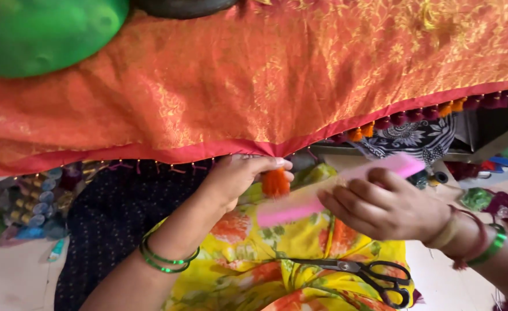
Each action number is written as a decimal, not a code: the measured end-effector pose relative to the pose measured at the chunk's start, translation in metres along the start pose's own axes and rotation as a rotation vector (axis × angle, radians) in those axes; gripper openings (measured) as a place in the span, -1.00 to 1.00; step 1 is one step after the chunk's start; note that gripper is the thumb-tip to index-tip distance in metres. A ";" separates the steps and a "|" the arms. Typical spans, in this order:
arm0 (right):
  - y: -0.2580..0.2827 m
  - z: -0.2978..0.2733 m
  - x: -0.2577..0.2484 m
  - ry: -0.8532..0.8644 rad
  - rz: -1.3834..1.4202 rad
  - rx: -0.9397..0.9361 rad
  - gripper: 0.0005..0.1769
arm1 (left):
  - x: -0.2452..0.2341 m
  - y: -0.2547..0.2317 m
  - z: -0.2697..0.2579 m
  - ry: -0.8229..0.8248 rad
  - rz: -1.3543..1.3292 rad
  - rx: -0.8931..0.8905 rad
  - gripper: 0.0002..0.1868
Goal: Attaching decorative tassels to the edge of a cloth using a needle, thread, and scissors.
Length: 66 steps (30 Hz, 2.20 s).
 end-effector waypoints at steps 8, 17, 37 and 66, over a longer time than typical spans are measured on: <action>-0.007 0.001 -0.002 -0.004 -0.113 0.079 -0.53 | 0.007 -0.006 0.001 0.006 0.010 0.006 -0.67; -0.003 -0.007 0.008 0.001 -0.083 0.168 -0.55 | 0.009 -0.011 -0.001 -0.047 0.040 0.038 -0.68; 0.074 -0.023 0.038 -0.101 0.278 0.214 -0.54 | 0.020 0.020 -0.007 -0.085 -0.013 0.137 -0.70; 0.080 0.034 0.146 -0.605 1.953 1.244 -0.71 | 0.017 0.061 -0.001 -0.063 -0.228 0.295 -0.73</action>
Point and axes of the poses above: each hand's wrist, its own z-axis towards the middle knuckle, its own x-axis out of the palm, y = z × x, the point moved 3 cm from there along z, towards the middle knuckle, and after that the axes turned 2 degrees about y, right-handed, at the moved point
